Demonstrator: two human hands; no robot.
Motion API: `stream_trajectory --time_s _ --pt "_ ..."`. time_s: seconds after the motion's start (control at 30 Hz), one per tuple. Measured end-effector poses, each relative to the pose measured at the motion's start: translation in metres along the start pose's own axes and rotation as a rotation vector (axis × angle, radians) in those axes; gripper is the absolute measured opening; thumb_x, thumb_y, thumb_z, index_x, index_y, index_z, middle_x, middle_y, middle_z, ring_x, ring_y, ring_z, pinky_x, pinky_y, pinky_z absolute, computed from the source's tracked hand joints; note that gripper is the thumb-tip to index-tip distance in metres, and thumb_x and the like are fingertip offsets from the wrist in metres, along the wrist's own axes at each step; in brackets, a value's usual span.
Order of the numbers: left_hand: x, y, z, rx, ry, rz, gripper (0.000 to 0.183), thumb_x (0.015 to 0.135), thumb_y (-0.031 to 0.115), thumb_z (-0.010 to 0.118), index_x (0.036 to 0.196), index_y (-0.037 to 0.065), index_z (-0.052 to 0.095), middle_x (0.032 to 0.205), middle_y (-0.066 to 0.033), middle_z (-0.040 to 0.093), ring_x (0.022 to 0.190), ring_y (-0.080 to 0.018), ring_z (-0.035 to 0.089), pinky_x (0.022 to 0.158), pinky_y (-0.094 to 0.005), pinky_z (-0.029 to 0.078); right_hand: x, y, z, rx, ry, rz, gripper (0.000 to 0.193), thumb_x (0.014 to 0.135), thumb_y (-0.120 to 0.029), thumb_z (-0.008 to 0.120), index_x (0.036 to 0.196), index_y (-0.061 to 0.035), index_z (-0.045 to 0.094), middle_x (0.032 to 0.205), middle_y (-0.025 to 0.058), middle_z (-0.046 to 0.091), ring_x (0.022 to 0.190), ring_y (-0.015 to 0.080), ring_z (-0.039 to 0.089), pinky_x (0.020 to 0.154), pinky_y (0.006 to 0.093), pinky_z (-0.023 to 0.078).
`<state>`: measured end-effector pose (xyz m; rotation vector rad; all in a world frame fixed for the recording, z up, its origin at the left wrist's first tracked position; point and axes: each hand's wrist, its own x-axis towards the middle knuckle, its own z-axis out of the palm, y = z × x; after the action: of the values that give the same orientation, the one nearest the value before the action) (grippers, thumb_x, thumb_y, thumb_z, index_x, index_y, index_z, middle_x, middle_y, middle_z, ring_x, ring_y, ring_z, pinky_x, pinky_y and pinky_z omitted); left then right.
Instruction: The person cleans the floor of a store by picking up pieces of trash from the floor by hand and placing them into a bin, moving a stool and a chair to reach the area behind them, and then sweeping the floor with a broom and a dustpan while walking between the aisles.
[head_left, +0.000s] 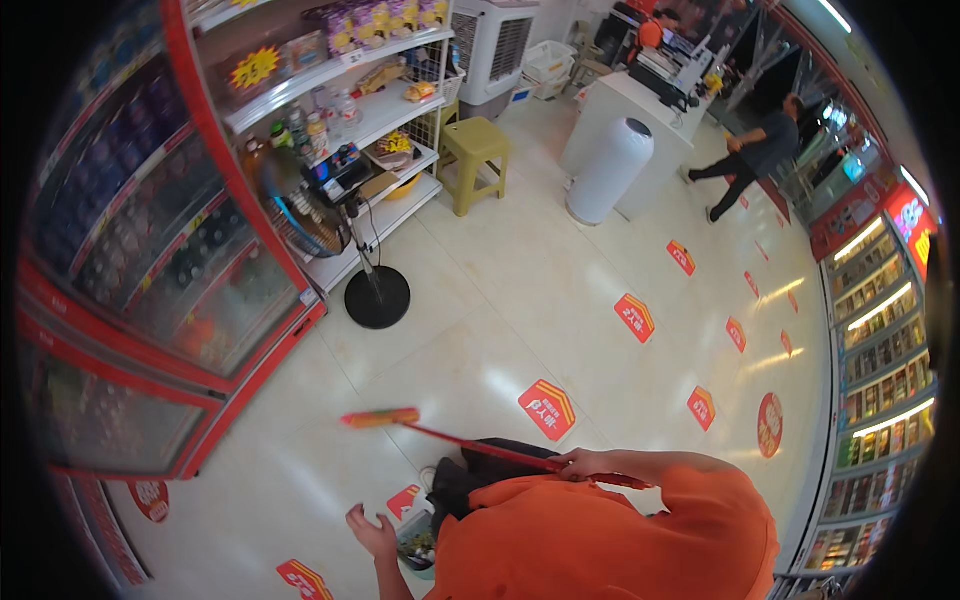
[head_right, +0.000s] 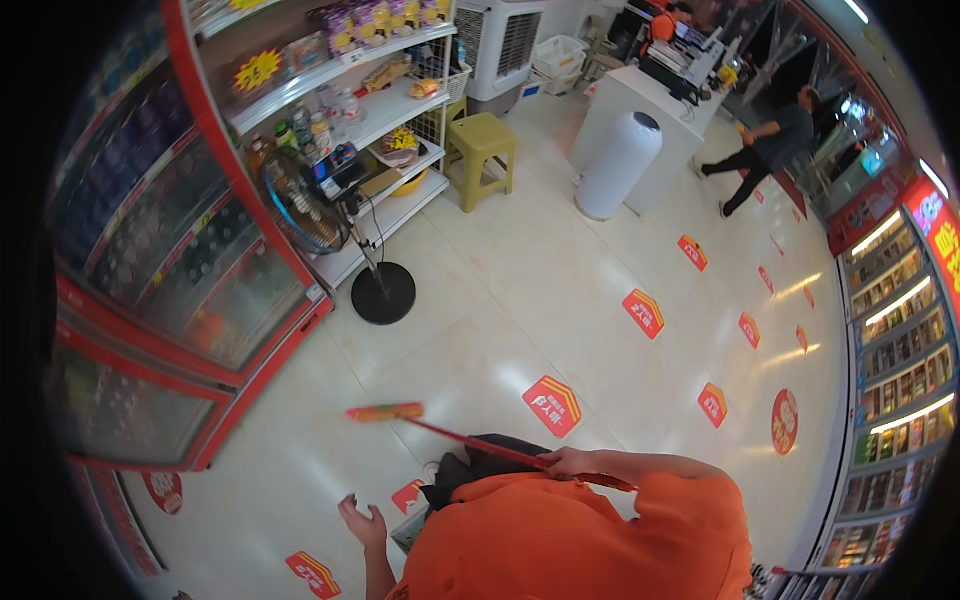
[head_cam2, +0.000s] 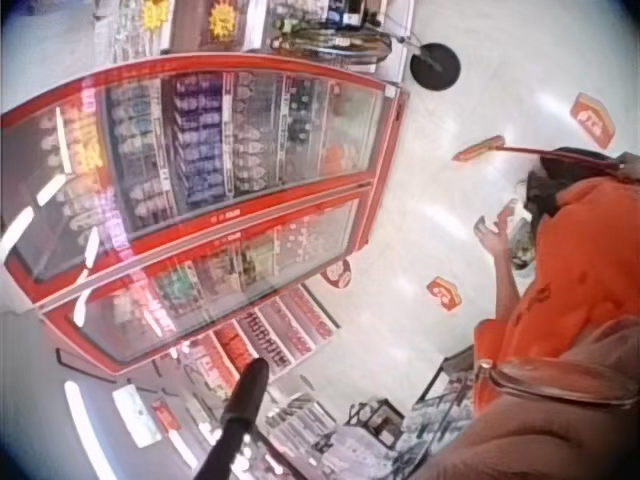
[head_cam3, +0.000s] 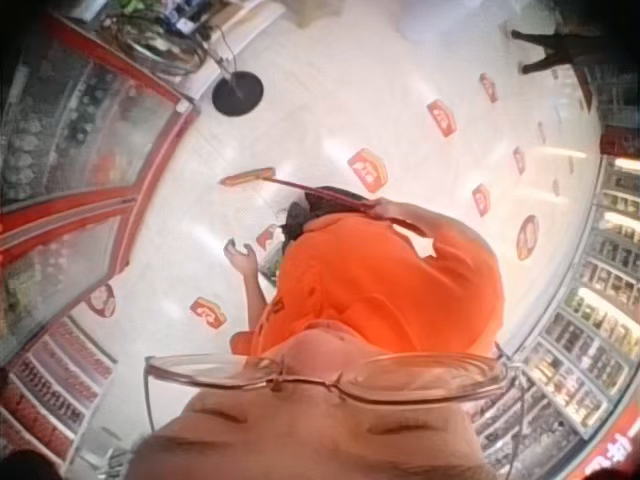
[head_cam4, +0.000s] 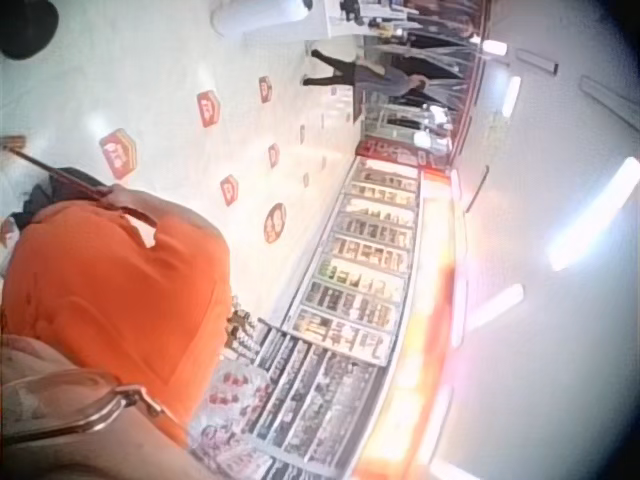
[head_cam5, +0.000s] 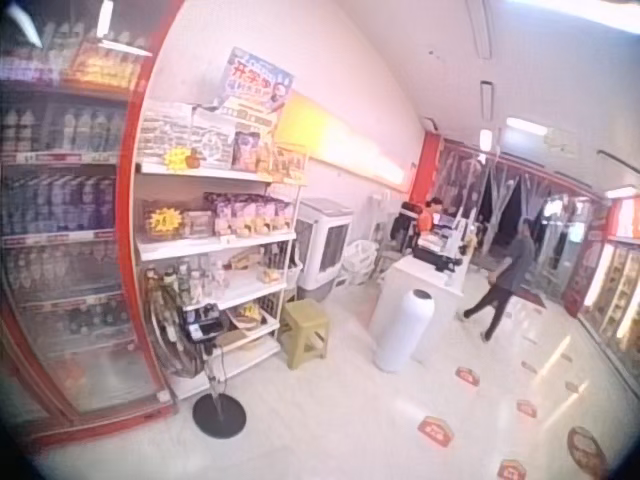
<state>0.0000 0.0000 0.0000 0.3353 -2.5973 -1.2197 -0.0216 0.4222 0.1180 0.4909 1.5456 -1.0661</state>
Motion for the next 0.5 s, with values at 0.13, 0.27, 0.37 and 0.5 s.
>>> stream_trajectory --time_s 0.13,0.27,0.37,0.5 --pt "0.126 0.112 -0.007 -0.028 0.008 0.299 0.031 0.064 0.001 0.056 0.092 0.000 0.043 0.082 -0.0149 0.046 0.073 -0.0284 0.047 0.063 -0.0353 0.040 -0.001 -0.013 0.000 0.247 0.150 -0.085 0.059 0.075 -0.009 0.050 0.131 -0.0129 0.030 0.055 -0.0009 0.045 0.041 0.0077 0.041 0.038 0.0227 0.037" --pt "0.228 0.329 0.044 -0.398 -0.059 0.783 0.028 0.060 -0.002 0.060 0.083 0.004 0.044 0.077 -0.0101 0.046 0.069 -0.0240 0.047 0.054 -0.0345 0.039 0.000 0.007 -0.067 0.372 0.436 -0.154 0.062 0.075 -0.007 0.050 0.132 -0.0140 0.027 0.060 -0.0004 0.047 0.043 0.0074 0.042 0.040 0.0213 0.037" --pt "0.261 0.466 0.033 -0.595 0.014 1.029 0.027 0.056 0.000 0.065 0.075 0.009 0.047 0.075 -0.0060 0.047 0.066 -0.0226 0.047 0.052 -0.0312 0.040 -0.002 -0.005 -0.115 0.590 0.481 -0.155 0.064 0.077 -0.005 0.050 0.134 -0.0156 0.022 0.062 -0.0005 0.045 0.044 0.0070 0.039 0.040 0.0208 0.035" --pt "0.283 0.559 0.027 -0.559 0.153 1.265 0.036 0.064 0.010 0.067 0.090 0.017 0.043 0.078 -0.0041 0.037 0.065 -0.0183 0.041 0.052 -0.0323 0.038 0.002 -0.039 -0.190 0.766 0.445 -0.259 0.065 0.079 -0.002 0.046 0.135 -0.0170 0.016 0.058 -0.0010 0.040 0.042 0.0069 0.036 0.038 0.0213 0.033"
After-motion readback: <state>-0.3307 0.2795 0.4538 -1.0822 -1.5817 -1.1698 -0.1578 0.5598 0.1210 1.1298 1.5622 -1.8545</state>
